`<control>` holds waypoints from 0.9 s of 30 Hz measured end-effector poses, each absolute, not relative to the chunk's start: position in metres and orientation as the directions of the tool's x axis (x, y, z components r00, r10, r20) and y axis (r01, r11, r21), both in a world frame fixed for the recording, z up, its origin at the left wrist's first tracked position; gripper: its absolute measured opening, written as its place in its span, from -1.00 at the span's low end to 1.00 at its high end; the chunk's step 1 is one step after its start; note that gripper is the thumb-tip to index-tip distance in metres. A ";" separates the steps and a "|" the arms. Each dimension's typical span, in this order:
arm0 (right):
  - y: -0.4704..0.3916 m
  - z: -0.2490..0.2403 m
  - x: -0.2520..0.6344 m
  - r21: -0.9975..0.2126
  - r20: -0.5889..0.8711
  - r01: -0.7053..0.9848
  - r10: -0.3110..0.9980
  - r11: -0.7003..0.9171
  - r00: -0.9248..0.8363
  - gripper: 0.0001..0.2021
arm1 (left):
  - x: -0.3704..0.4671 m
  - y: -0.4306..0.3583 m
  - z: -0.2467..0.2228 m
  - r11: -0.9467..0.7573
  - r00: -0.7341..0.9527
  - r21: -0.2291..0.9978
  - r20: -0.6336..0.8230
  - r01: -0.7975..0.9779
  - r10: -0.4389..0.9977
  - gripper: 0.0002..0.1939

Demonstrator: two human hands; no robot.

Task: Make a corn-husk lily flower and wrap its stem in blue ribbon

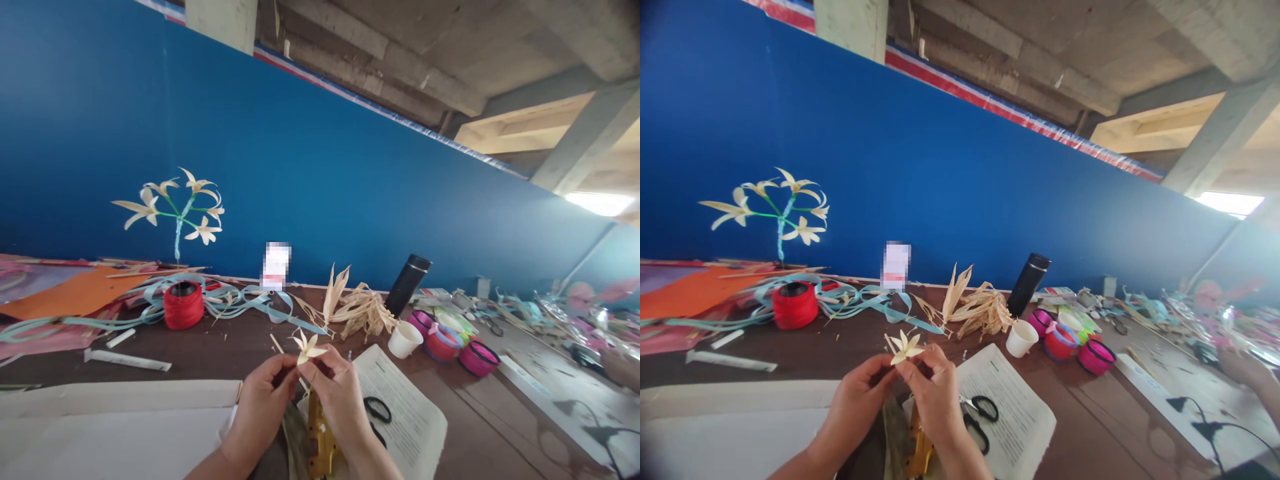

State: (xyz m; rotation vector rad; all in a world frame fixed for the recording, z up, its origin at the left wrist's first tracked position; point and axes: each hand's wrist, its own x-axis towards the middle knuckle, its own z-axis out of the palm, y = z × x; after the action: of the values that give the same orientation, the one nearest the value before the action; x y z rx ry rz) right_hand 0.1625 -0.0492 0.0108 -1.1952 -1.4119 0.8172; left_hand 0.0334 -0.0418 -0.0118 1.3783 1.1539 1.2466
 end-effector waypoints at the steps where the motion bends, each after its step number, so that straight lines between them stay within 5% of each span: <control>1: -0.049 0.010 0.163 -0.939 0.282 0.227 0.957 0.260 0.071 -0.85 | 0.033 -0.041 -0.013 -0.144 0.050 0.988 0.141 0.062 0.989 -0.73; 16: -0.051 0.010 0.159 -0.949 0.271 0.202 0.954 0.243 0.126 -0.91 | 0.035 -0.041 -0.011 -0.112 0.045 0.992 0.109 0.052 0.993 -0.72; 27: -0.046 0.005 0.165 -0.867 0.410 0.334 0.910 0.369 0.061 -0.90 | 0.042 -0.042 -0.008 -0.063 0.041 0.992 0.067 -0.106 0.997 -0.81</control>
State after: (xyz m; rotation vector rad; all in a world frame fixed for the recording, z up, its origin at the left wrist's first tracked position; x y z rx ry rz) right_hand 0.1646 -0.0461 0.0050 -1.1747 -1.5012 0.6400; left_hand 0.0424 -0.0419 -0.0079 1.1991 1.0671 1.2714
